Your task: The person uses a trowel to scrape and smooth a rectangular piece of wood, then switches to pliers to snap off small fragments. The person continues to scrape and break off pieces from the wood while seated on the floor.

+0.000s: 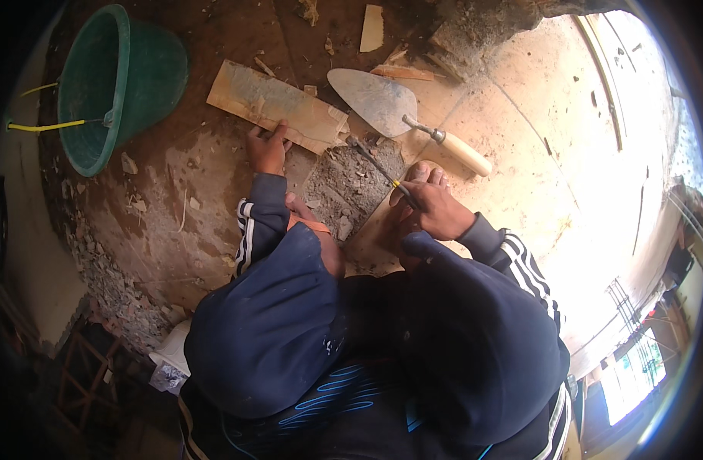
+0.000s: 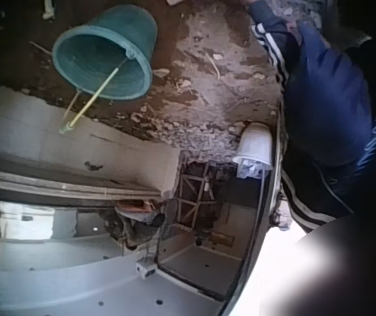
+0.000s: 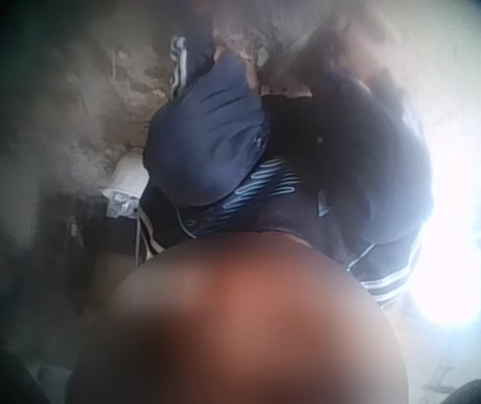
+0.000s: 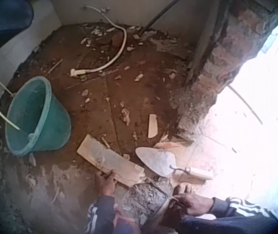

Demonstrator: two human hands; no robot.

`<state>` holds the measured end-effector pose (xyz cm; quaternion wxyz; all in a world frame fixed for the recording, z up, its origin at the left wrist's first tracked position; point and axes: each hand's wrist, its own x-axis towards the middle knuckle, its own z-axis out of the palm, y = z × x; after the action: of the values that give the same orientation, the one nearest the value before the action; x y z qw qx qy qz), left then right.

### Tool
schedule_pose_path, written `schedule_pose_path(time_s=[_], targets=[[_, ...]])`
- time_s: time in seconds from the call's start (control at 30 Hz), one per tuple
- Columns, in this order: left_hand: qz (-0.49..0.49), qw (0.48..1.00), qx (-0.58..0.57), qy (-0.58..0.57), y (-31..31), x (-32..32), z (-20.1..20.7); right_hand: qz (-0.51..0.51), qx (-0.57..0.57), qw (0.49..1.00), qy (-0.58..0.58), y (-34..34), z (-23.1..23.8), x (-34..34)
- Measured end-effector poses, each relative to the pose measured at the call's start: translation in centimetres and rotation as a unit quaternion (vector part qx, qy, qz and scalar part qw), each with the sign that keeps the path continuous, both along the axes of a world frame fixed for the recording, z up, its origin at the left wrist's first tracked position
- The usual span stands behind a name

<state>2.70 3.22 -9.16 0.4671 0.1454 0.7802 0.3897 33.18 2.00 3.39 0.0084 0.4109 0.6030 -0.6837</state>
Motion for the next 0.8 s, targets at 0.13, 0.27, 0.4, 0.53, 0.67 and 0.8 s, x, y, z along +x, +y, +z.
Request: schedule_pose_path(time_s=[0.13,0.27,0.4,0.53,0.67,0.8], targets=[[0.054,0.975,0.094,-0.193,0.3,-0.7,1.9,0.023,0.039,0.999,0.015,-0.1,0.1,0.6],[0.099,0.951,0.144,-0.255,0.5,-1.0,4.4,0.011,0.0,0.999,0.04,0.2,1.1,0.5],[0.105,0.954,0.126,-0.252,0.9,-0.4,6.1,0.042,0.126,0.99,0.052,0.8,1.8,0.0],[0.088,0.954,0.137,-0.252,1.1,0.3,7.1,0.055,0.139,0.989,0.017,1.2,1.8,-0.1],[0.077,0.955,0.153,-0.244,1.0,0.7,7.4,0.03,0.142,0.989,0.023,1.0,1.8,-0.3],[0.079,0.953,0.154,-0.248,0.9,0.7,7.4,0.015,0.172,0.984,0.034,1.0,2.3,-0.3]])
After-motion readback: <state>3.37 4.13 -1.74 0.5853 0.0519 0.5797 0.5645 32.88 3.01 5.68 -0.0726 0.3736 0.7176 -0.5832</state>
